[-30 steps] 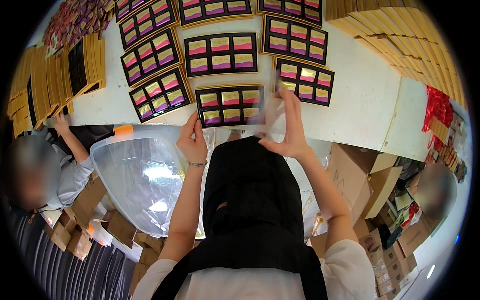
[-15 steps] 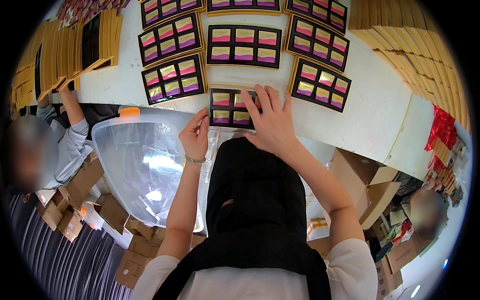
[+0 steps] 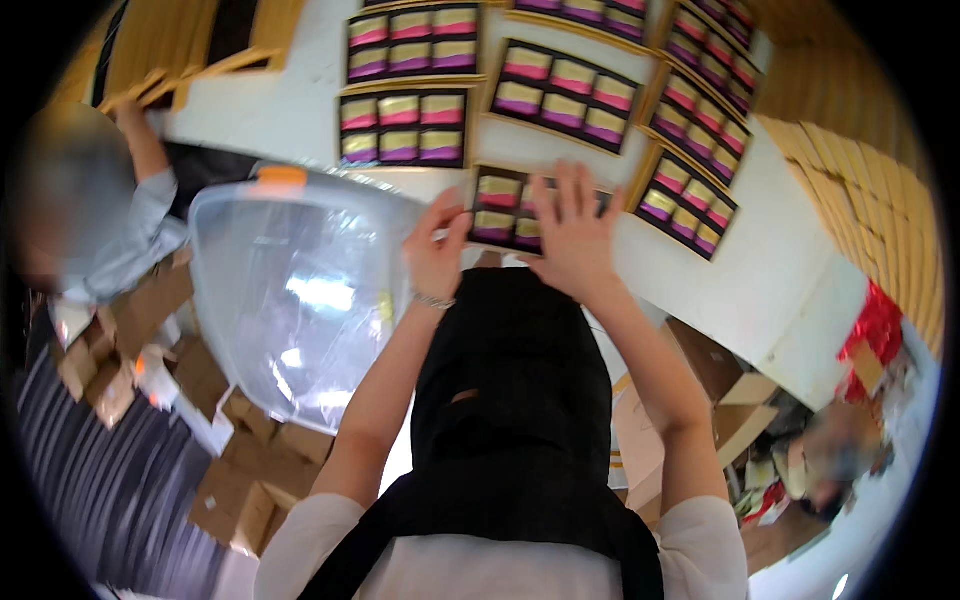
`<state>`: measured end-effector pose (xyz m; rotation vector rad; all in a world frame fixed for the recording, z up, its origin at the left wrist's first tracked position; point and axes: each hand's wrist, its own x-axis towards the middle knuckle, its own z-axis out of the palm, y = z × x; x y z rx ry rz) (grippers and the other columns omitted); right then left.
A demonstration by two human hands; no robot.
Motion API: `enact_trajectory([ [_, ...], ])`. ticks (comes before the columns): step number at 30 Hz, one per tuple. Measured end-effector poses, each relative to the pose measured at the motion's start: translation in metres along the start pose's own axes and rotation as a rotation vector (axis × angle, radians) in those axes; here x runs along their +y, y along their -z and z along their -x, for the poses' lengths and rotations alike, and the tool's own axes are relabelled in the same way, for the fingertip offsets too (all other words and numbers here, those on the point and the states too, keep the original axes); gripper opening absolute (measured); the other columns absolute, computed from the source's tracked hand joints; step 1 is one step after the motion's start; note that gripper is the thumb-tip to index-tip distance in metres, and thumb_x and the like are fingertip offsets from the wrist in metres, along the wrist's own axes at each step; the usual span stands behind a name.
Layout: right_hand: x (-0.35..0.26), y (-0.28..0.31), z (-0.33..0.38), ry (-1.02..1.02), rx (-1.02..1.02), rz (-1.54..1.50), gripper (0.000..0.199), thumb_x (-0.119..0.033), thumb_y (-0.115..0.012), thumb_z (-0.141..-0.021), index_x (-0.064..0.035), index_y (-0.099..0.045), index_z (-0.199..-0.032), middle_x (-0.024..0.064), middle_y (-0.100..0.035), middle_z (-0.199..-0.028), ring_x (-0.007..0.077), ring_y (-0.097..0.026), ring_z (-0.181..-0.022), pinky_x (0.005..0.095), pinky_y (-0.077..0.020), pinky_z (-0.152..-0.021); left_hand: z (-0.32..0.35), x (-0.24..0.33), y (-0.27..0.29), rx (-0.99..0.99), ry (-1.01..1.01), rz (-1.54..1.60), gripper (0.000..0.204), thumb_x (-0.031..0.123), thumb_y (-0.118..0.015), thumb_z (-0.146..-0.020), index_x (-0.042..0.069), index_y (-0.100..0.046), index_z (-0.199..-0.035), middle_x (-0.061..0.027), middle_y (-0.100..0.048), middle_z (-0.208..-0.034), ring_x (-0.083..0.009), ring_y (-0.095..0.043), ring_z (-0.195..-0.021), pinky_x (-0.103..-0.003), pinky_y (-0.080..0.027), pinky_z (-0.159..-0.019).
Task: The person places small, colorful rectangular items into the compartments of black trays with gold borders. They arrange the items in a specific pattern, then pick up the completed trays and place them into a clear plastic bin. The process is repeated continuously with multiple trays.
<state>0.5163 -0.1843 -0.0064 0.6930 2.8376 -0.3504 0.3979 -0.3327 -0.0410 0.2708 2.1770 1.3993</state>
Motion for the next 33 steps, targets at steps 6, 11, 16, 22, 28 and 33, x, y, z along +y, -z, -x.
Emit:
enact_trajectory([
  [6,-0.007,-0.003,0.001,0.005,0.044,0.052,0.111,-0.045,-0.086,-0.052,-0.0095,-0.033,-0.143,0.0184,-0.031,-0.143,0.038,-0.03,-0.132,0.0716,-0.0196,-0.099,-0.022,-0.006,0.046,0.103,-0.049,-0.223,0.019,0.018,-0.063,-0.09,0.007,-0.07,-0.104,-0.0073,-0.072,-0.083,-0.0114,-0.067,-0.07,-0.026,-0.052,-0.061],
  [11,-0.012,-0.011,0.005,0.008,0.158,-0.014,0.108,-0.038,-0.085,-0.049,-0.0076,-0.036,-0.14,0.0199,-0.037,-0.134,0.0386,-0.036,-0.124,0.068,-0.0203,-0.101,-0.041,-0.136,0.182,0.214,0.226,-0.896,0.048,0.028,-0.073,-0.08,0.006,-0.057,-0.12,-0.0171,-0.052,-0.131,-0.0318,-0.048,-0.123,-0.046,-0.04,-0.101],
  [16,-0.008,-0.005,0.04,0.027,0.134,-0.136,0.1,-0.03,-0.082,-0.05,-0.0045,-0.039,-0.137,0.022,-0.04,-0.129,0.0398,-0.038,-0.122,0.0612,-0.0206,-0.104,-0.044,-0.194,0.172,0.068,0.406,-1.299,0.078,0.041,-0.08,-0.07,0.013,-0.045,-0.133,-0.0191,-0.028,-0.147,-0.0372,-0.028,-0.135,-0.045,-0.039,-0.102],
  [22,0.081,-0.003,0.197,-0.393,0.242,-0.03,0.102,-0.033,-0.082,-0.058,0.0004,-0.033,-0.141,0.0258,-0.039,-0.134,0.0452,-0.041,-0.12,0.0557,-0.0326,-0.099,-0.029,-0.214,0.178,0.116,0.595,-0.879,0.076,0.039,-0.086,-0.06,0.005,-0.052,-0.119,-0.016,-0.053,-0.128,-0.0331,-0.054,-0.113,-0.04,-0.048,-0.09],
  [28,0.259,-0.05,0.279,-0.846,0.47,-0.311,0.107,-0.034,-0.087,-0.066,0.003,-0.025,-0.145,0.0216,-0.034,-0.139,0.03,-0.046,-0.125,0.037,-0.0411,-0.104,-0.018,-0.25,0.213,0.162,0.612,-0.496,0.069,0.027,-0.086,-0.062,0.001,-0.051,-0.115,-0.0137,-0.066,-0.095,-0.0246,-0.063,-0.088,-0.036,-0.053,-0.08],
  [33,0.308,-0.05,0.272,-0.803,0.376,-0.147,0.104,-0.04,-0.084,-0.068,0.0026,-0.027,-0.144,0.0224,-0.031,-0.142,0.0304,-0.044,-0.126,0.042,-0.0396,-0.104,0.019,-0.147,0.291,0.058,0.872,0.058,0.035,0.013,-0.071,-0.079,0.004,-0.056,-0.11,-0.0053,-0.062,-0.086,-0.0148,-0.06,-0.074,-0.031,-0.054,-0.061],
])
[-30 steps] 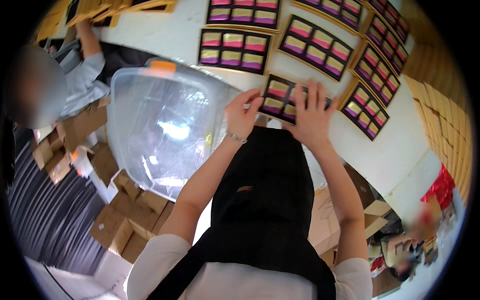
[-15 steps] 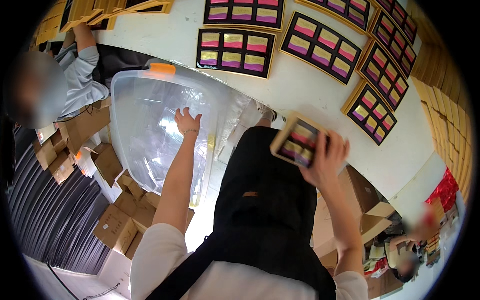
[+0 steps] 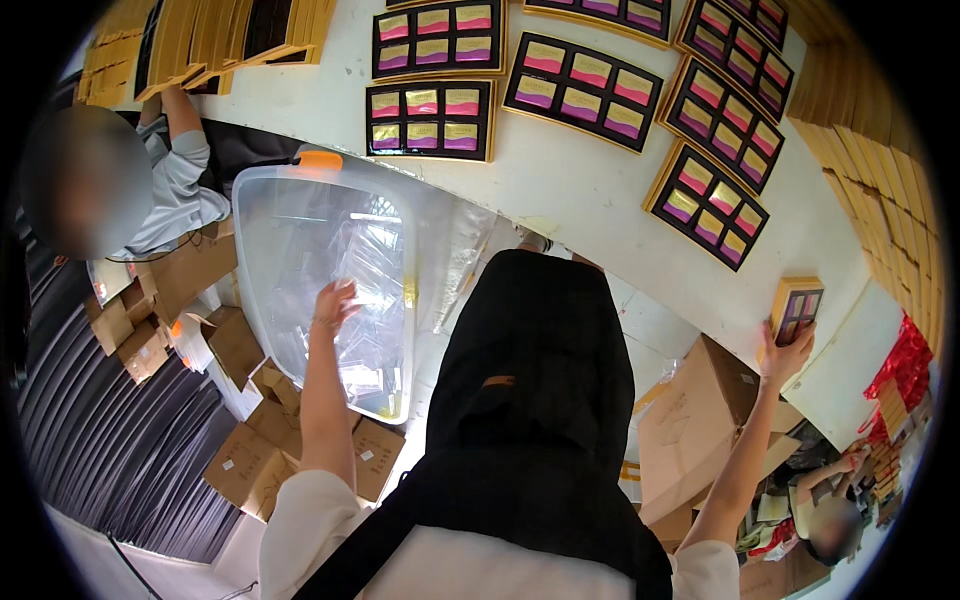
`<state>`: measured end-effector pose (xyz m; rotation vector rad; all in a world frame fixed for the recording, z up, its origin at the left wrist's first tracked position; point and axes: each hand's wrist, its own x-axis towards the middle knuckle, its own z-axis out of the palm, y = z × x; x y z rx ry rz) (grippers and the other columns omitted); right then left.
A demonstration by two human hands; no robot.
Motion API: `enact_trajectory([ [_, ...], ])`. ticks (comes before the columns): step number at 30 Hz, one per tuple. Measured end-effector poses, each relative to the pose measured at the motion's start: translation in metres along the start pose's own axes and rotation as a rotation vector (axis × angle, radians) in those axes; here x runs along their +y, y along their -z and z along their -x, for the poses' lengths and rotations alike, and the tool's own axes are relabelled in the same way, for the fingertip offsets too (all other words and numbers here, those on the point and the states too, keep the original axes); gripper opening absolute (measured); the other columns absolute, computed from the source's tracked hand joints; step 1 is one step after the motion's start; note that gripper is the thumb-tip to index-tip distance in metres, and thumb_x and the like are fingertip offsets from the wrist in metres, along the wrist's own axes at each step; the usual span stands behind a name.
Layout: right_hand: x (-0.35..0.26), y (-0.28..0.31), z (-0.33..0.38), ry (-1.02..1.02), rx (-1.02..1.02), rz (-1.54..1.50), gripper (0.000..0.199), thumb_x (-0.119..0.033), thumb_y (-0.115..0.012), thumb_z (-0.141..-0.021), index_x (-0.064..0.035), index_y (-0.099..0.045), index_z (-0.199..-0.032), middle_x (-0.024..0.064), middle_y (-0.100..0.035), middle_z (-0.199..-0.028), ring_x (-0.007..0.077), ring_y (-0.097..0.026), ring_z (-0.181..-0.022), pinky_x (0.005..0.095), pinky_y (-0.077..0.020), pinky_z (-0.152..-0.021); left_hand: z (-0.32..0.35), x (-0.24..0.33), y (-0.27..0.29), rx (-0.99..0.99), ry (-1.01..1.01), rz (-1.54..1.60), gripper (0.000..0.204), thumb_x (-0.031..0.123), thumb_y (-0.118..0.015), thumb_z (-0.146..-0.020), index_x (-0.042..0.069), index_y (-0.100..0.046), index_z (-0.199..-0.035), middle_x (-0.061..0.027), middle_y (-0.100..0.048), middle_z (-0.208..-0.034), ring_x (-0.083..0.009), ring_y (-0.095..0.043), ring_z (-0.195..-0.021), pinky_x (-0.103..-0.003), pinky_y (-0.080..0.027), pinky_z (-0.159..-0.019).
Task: The person places small, colorful rectangular items into the compartments of black trays with gold borders. They arrange the items in a specific pattern, then pick up the completed trays and place them into a clear plastic bin. The process is repeated continuously with multiple trays.
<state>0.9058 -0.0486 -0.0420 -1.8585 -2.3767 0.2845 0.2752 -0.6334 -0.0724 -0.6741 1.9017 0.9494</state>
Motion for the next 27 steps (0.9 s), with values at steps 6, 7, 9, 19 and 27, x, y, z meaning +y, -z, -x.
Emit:
enact_trajectory([
  [6,-0.178,0.044,0.016,0.456,0.005,-0.237,0.105,-0.047,-0.082,-0.066,-0.0028,-0.028,-0.145,0.02,-0.026,-0.149,0.0389,-0.032,-0.132,0.0536,-0.0244,-0.109,0.147,0.09,0.005,-0.387,0.008,-0.317,0.057,0.001,-0.068,-0.069,0.001,-0.052,-0.123,-0.0038,-0.057,-0.065,-0.011,-0.052,-0.051,-0.023,-0.044,-0.049],
  [7,-0.212,0.047,0.034,0.56,-0.101,-0.398,0.106,-0.049,-0.082,-0.062,-0.0054,-0.03,-0.144,0.0193,-0.027,-0.149,0.0414,-0.026,-0.136,0.0582,-0.0196,-0.109,0.169,0.108,-0.037,-0.505,-0.064,-0.337,0.061,-0.001,-0.069,-0.067,0.0,-0.051,-0.125,-0.0031,-0.057,-0.065,-0.0101,-0.052,-0.052,-0.023,-0.044,-0.049],
  [9,-0.291,0.083,0.056,0.835,-0.58,-0.343,0.106,-0.053,-0.083,-0.054,-0.0128,-0.038,-0.141,0.0183,-0.026,-0.151,0.0469,-0.017,-0.139,0.069,-0.0135,-0.106,0.206,0.13,-0.131,-0.701,-0.174,-0.388,0.073,-0.006,-0.072,-0.065,0.0,-0.047,-0.133,-0.0006,-0.058,-0.066,-0.0077,-0.053,-0.056,-0.022,-0.044,-0.051],
  [19,-0.198,0.086,0.04,0.691,-0.57,0.015,0.096,-0.019,-0.077,-0.049,-0.0231,-0.042,-0.139,0.0217,-0.034,-0.141,0.0424,-0.033,-0.13,0.0612,-0.0321,-0.094,0.237,0.129,-0.481,-1.435,-0.706,-1.126,0.068,0.021,-0.074,-0.075,-0.002,-0.047,-0.133,-0.0118,-0.066,-0.076,-0.0165,-0.063,-0.058,-0.03,-0.05,-0.053],
  [27,-0.062,0.038,-0.002,0.669,-0.274,0.047,0.105,-0.013,-0.078,-0.045,-0.0196,-0.037,-0.14,0.0185,-0.038,-0.134,0.039,-0.036,-0.126,0.0537,-0.0325,-0.097,0.259,0.045,-0.56,-0.857,-1.365,-0.808,0.043,0.023,-0.069,-0.08,-0.003,-0.058,-0.113,-0.0189,-0.066,-0.095,-0.0253,-0.068,-0.08,-0.036,-0.054,-0.065],
])
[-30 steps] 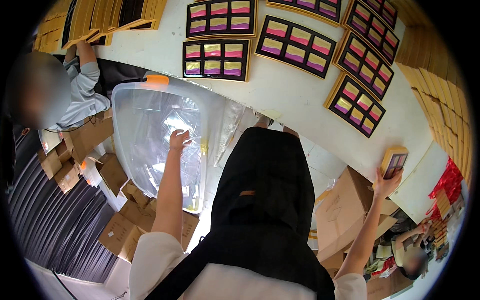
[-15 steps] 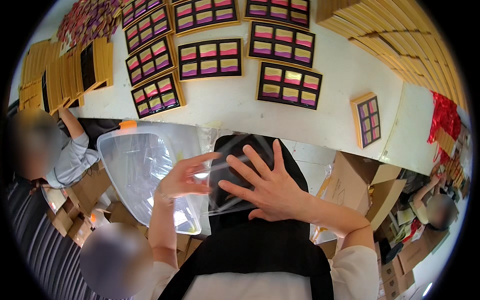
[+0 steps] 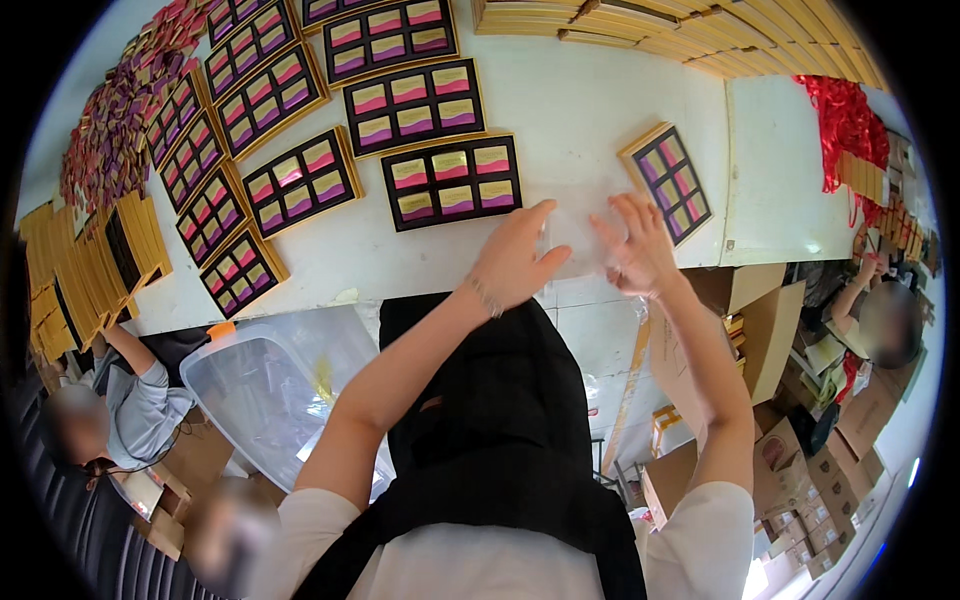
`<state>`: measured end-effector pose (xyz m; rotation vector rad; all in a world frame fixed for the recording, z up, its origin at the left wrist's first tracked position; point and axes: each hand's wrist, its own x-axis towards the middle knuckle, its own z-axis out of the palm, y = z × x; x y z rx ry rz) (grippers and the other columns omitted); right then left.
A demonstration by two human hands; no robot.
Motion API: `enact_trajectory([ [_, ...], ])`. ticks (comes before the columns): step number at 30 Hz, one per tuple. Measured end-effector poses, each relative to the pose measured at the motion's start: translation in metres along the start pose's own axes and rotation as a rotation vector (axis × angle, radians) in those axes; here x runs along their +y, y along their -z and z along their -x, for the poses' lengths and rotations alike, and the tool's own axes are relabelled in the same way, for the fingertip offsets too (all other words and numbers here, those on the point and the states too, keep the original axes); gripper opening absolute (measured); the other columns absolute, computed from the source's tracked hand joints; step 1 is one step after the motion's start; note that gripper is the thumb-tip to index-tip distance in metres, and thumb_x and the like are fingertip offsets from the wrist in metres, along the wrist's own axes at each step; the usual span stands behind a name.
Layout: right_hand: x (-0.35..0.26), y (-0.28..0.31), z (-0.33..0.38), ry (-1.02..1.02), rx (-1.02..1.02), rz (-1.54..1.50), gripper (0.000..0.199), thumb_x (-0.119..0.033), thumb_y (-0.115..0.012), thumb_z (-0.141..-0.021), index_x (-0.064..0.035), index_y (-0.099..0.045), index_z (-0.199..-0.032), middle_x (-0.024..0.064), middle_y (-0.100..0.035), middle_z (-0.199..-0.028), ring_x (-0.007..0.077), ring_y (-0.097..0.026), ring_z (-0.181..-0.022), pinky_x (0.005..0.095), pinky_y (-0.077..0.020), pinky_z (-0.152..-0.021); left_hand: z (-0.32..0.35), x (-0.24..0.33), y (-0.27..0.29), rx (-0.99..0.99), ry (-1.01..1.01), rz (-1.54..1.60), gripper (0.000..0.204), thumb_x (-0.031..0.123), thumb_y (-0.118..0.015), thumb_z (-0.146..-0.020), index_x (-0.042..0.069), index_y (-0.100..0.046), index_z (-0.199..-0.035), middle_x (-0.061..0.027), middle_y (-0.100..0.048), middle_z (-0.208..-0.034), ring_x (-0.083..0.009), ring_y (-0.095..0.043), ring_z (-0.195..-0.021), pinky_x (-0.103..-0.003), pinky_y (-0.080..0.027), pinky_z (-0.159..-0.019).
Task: The person places small, colorful rectangular items into the compartments of black trays with gold borders. They arrange the items in a specific pattern, then pick up the completed trays and place them into a clear plastic bin. The process is repeated continuously with multiple trays.
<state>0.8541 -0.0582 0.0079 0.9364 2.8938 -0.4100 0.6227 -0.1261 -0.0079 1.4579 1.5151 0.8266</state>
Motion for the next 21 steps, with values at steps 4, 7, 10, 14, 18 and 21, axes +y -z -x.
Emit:
enact_trajectory([
  [4,0.054,0.003,-0.003,-0.207,0.074,-0.018,0.115,-0.022,-0.086,-0.045,-0.0171,-0.03,-0.144,0.0182,-0.037,-0.134,0.0395,-0.036,-0.125,0.0522,-0.0325,-0.098,0.034,0.002,0.066,0.322,-0.001,-0.095,0.027,0.01,-0.064,-0.086,0.001,-0.06,-0.111,-0.0134,-0.065,-0.101,-0.023,-0.066,-0.087,-0.032,-0.053,-0.069],
  [7,0.067,0.019,-0.021,-0.276,0.178,-0.038,0.125,-0.035,-0.091,-0.041,-0.0148,-0.026,-0.147,0.0192,-0.035,-0.136,0.0386,-0.035,-0.126,0.0505,-0.0315,-0.101,0.033,-0.015,0.104,0.54,0.305,-0.054,0.024,0.005,-0.06,-0.087,0.004,-0.062,-0.111,-0.0129,-0.064,-0.105,-0.0245,-0.063,-0.097,-0.033,-0.052,-0.08],
  [10,0.024,0.021,-0.062,-0.085,0.343,-0.306,0.122,-0.037,-0.091,-0.042,-0.0152,-0.031,-0.145,0.0191,-0.035,-0.137,0.0378,-0.034,-0.127,0.0538,-0.0285,-0.104,0.033,-0.068,0.094,0.761,0.185,-0.21,0.026,0.006,-0.058,-0.089,0.006,-0.062,-0.114,-0.0126,-0.063,-0.112,-0.0271,-0.06,-0.104,-0.035,-0.05,-0.086],
  [14,-0.035,0.021,-0.11,0.068,0.127,-0.221,0.116,-0.037,-0.09,-0.044,-0.016,-0.035,-0.144,0.0186,-0.036,-0.137,0.0372,-0.034,-0.128,0.0581,-0.0258,-0.107,0.036,-0.086,0.083,0.715,0.097,-0.198,0.032,0.003,-0.053,-0.091,0.008,-0.061,-0.121,-0.0112,-0.064,-0.116,-0.0276,-0.061,-0.106,-0.034,-0.05,-0.087],
  [18,-0.064,0.006,-0.131,0.061,0.052,-0.174,0.113,-0.037,-0.09,-0.047,-0.0172,-0.035,-0.143,0.0177,-0.036,-0.137,0.036,-0.033,-0.129,0.0591,-0.0252,-0.107,0.047,-0.092,0.078,0.716,0.143,-0.144,0.037,-0.003,-0.054,-0.088,0.009,-0.063,-0.121,-0.0112,-0.066,-0.113,-0.0277,-0.062,-0.104,-0.034,-0.05,-0.089],
  [21,-0.068,0.004,-0.14,0.037,0.056,-0.13,0.113,-0.035,-0.09,-0.047,-0.0179,-0.034,-0.144,0.0168,-0.035,-0.138,0.0355,-0.033,-0.129,0.0592,-0.025,-0.108,0.055,-0.094,0.079,0.681,0.154,-0.118,0.036,-0.001,-0.052,-0.09,0.007,-0.06,-0.124,-0.0119,-0.065,-0.116,-0.0261,-0.062,-0.106,-0.033,-0.049,-0.09],
])
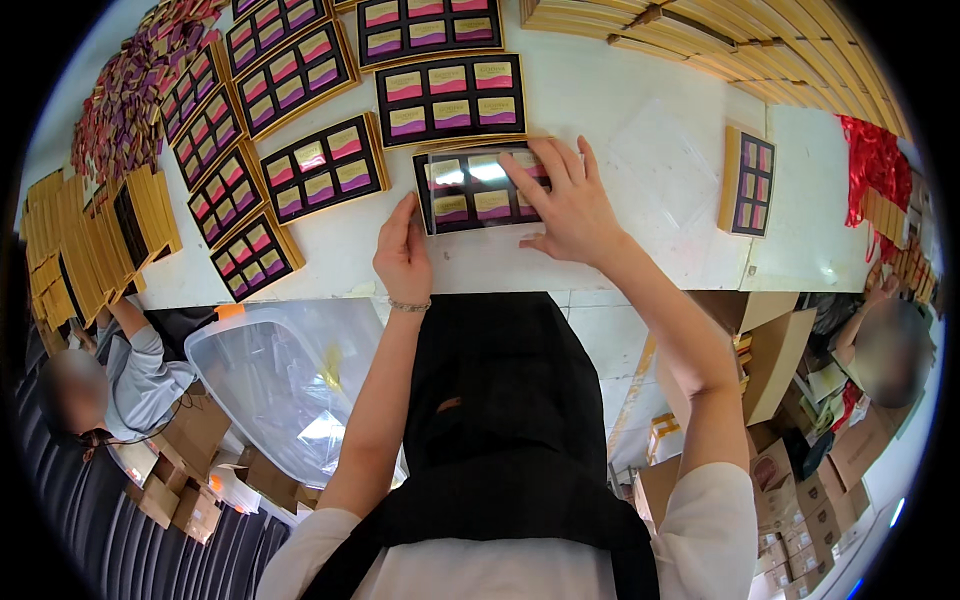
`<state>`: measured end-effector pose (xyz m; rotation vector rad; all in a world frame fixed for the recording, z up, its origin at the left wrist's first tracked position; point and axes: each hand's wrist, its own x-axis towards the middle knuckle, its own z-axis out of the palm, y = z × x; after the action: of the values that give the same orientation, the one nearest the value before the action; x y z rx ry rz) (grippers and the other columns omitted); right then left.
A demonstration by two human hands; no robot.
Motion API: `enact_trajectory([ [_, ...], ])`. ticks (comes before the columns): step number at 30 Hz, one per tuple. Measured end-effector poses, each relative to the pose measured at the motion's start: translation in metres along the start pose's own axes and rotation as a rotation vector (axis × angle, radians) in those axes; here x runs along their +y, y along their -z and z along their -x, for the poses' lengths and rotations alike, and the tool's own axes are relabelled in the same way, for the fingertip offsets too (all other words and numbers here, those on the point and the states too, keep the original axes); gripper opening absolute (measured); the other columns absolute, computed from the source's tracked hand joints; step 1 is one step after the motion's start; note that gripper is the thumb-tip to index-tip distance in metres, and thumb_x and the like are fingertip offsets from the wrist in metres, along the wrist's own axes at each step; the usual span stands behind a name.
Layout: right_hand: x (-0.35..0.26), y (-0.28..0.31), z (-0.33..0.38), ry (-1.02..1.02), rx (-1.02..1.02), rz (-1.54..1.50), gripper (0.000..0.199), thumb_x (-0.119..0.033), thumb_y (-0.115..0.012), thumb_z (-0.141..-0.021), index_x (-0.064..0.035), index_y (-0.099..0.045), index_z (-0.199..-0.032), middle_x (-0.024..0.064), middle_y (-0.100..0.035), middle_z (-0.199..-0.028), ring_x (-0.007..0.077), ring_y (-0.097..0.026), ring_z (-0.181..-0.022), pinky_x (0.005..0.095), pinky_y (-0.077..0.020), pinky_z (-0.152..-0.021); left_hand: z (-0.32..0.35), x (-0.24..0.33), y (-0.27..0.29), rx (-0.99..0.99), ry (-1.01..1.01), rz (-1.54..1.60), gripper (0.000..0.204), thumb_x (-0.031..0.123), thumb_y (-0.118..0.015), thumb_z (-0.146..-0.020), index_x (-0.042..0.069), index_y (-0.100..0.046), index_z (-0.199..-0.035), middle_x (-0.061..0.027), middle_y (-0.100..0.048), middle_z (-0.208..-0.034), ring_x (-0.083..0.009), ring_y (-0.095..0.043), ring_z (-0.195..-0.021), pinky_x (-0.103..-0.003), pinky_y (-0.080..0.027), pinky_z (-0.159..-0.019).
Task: The person places small, colorful rectangular items into the compartments of black trays with gold borders. They arrange the items in a specific pattern, then pick up the completed trays and place them into a clear plastic bin. The process is repeated continuously with multiple trays.
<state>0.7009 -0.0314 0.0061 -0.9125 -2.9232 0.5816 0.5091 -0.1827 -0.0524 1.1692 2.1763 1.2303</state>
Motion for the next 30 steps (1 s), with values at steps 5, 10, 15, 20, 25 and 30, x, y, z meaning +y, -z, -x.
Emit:
enact_trajectory([
  [5,0.014,0.003,-0.014,0.08,-0.037,-0.009,0.114,-0.031,-0.09,-0.048,-0.0185,-0.032,-0.145,0.0155,-0.033,-0.139,0.0355,-0.031,-0.13,0.0589,-0.0256,-0.108,-0.018,0.013,-0.007,0.004,0.154,0.296,0.038,0.021,-0.044,-0.1,-0.001,-0.051,-0.131,-0.0144,-0.061,-0.123,-0.0227,-0.059,-0.113,-0.03,-0.044,-0.094],
  [10,0.013,0.005,-0.014,0.116,-0.043,-0.072,0.111,-0.029,-0.089,-0.046,-0.0174,-0.037,-0.143,0.0169,-0.036,-0.139,0.0367,-0.035,-0.128,0.0554,-0.0266,-0.109,-0.014,0.023,-0.007,-0.07,0.235,0.259,0.043,0.025,-0.045,-0.101,-0.003,-0.049,-0.133,-0.0149,-0.061,-0.124,-0.0198,-0.057,-0.115,-0.028,-0.043,-0.096],
  [15,0.003,0.0,-0.005,0.13,-0.081,-0.044,0.107,-0.032,-0.088,-0.048,-0.0172,-0.039,-0.142,0.0173,-0.035,-0.141,0.0375,-0.034,-0.129,0.0554,-0.0269,-0.109,0.003,0.027,-0.01,0.008,0.326,0.41,0.037,0.016,-0.051,-0.098,-0.003,-0.052,-0.13,-0.0151,-0.063,-0.12,-0.0184,-0.059,-0.109,-0.028,-0.045,-0.093],
  [20,0.0,-0.014,0.01,0.093,-0.029,0.001,0.105,-0.05,-0.082,-0.053,-0.0172,-0.038,-0.143,0.0174,-0.029,-0.147,0.0391,-0.028,-0.134,0.0622,-0.0204,-0.109,0.01,0.027,-0.014,0.028,0.317,0.344,0.033,0.01,-0.055,-0.095,-0.004,-0.055,-0.126,-0.0149,-0.063,-0.117,-0.0176,-0.061,-0.105,-0.029,-0.048,-0.089],
  [25,0.018,-0.025,0.028,0.103,0.105,-0.052,0.105,-0.071,-0.066,-0.065,-0.0143,-0.031,-0.147,0.0195,-0.018,-0.154,0.0442,-0.015,-0.14,0.0699,-0.009,-0.106,0.004,0.027,-0.024,0.126,0.102,0.103,0.03,0.008,-0.058,-0.092,0.004,-0.061,-0.121,-0.0124,-0.066,-0.103,-0.0278,-0.064,-0.088,-0.033,-0.051,-0.077],
  [30,0.133,0.0,0.087,-0.475,0.156,0.329,0.109,-0.069,-0.066,-0.068,-0.0124,-0.021,-0.15,0.0212,-0.013,-0.155,0.0461,-0.014,-0.14,0.0614,-0.0156,-0.108,0.008,0.023,-0.028,0.078,0.059,0.056,0.026,0.008,-0.06,-0.09,0.003,-0.063,-0.116,-0.0128,-0.064,-0.102,-0.0281,-0.063,-0.087,-0.034,-0.051,-0.077],
])
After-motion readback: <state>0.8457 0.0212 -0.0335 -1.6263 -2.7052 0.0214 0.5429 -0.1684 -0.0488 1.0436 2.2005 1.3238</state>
